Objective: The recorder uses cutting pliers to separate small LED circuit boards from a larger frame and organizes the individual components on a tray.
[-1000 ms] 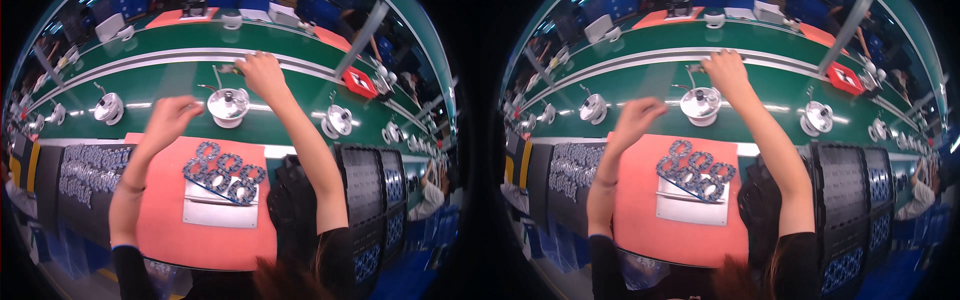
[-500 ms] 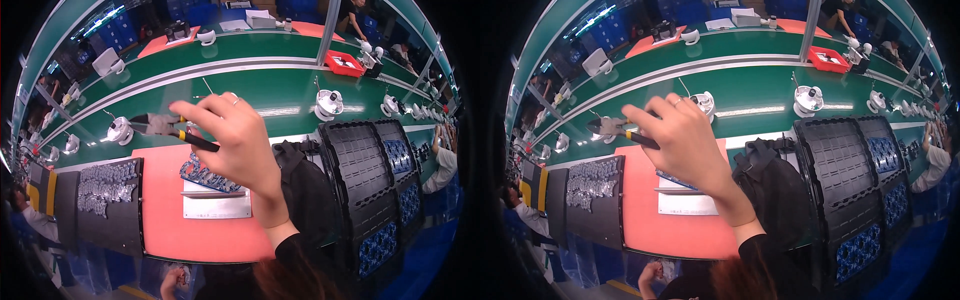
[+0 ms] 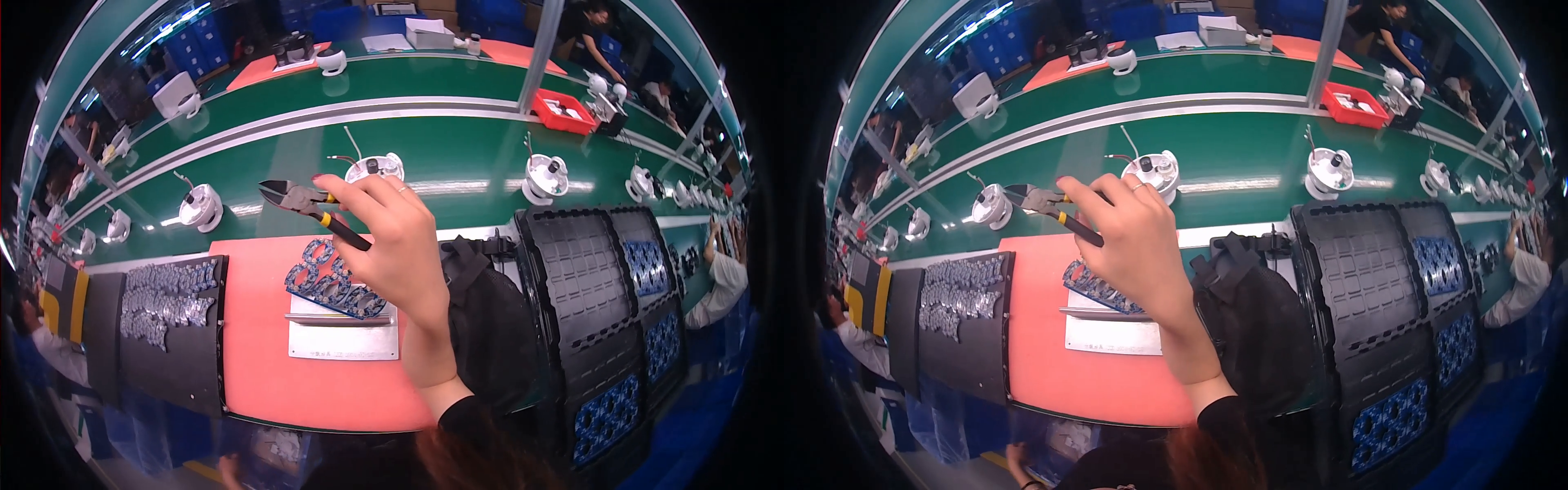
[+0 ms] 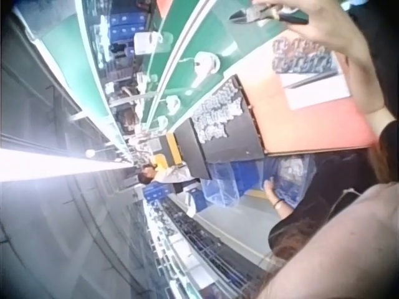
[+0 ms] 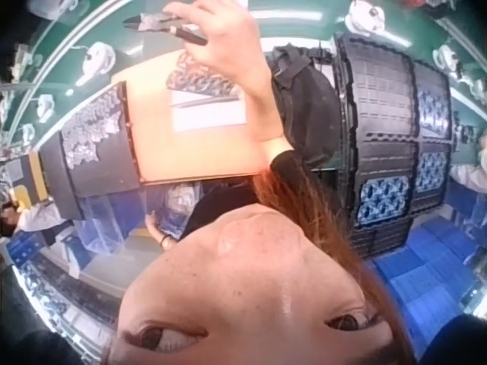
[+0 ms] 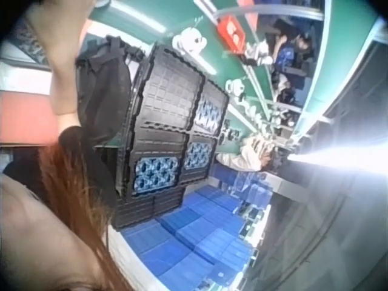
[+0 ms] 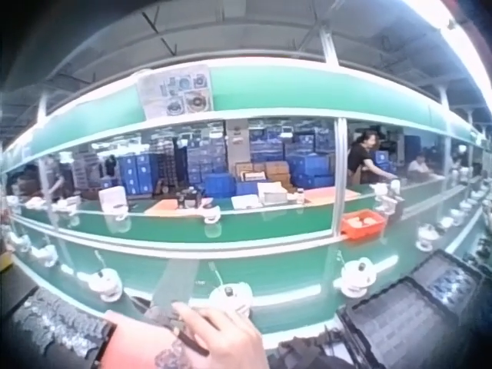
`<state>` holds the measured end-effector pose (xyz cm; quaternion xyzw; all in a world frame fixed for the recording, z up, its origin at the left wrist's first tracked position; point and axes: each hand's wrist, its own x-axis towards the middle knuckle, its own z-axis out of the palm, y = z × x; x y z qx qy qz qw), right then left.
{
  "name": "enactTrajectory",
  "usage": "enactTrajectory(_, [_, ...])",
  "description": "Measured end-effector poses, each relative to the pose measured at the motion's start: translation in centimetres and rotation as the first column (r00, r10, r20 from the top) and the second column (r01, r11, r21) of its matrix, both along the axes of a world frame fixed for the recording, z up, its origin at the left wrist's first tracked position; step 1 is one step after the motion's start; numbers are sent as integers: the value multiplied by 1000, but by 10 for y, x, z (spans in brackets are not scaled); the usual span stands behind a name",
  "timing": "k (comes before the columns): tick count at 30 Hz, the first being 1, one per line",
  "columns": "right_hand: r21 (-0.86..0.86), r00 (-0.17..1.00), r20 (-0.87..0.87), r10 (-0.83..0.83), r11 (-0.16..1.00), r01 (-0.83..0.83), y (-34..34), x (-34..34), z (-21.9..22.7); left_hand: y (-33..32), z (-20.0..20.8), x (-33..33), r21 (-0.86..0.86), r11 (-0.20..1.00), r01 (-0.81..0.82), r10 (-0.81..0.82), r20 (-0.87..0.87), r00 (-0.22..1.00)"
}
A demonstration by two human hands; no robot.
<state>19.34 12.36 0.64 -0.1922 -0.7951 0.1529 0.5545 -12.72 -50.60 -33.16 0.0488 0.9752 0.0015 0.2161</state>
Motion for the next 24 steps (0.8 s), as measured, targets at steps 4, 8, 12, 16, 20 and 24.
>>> enactTrajectory(4, [-38, 1000, 8, 29, 999, -28, 0, 1, 2, 67, 144, 34, 103, 977, -185, 195, -774, 602])
enactTrajectory(8, [-59, 997, -13, 74, 996, -74, -7, -16, 1, 141, 252, 38, 513, 795, 323, 498, -856, 135])
enactTrajectory(12, [-51, 998, 44, 55, 997, -52, -4, -14, -4, 286, 293, 63, 578, 216, 787, 727, -634, 266])
enactTrajectory(16, [-51, 998, 49, 37, 998, -34, -3, -12, -1, 403, 329, 91, 447, -339, 828, 691, -480, 541])
enactTrajectory(20, [-24, 999, 34, 23, 999, -23, 2, -9, -1, 478, 335, 117, 366, -588, 722, 444, -599, 666])
enactTrajectory(24, [-35, 997, -25, 68, 997, -69, -1, -22, 1, 513, 328, 116, 421, -661, 621, 183, -712, 678])
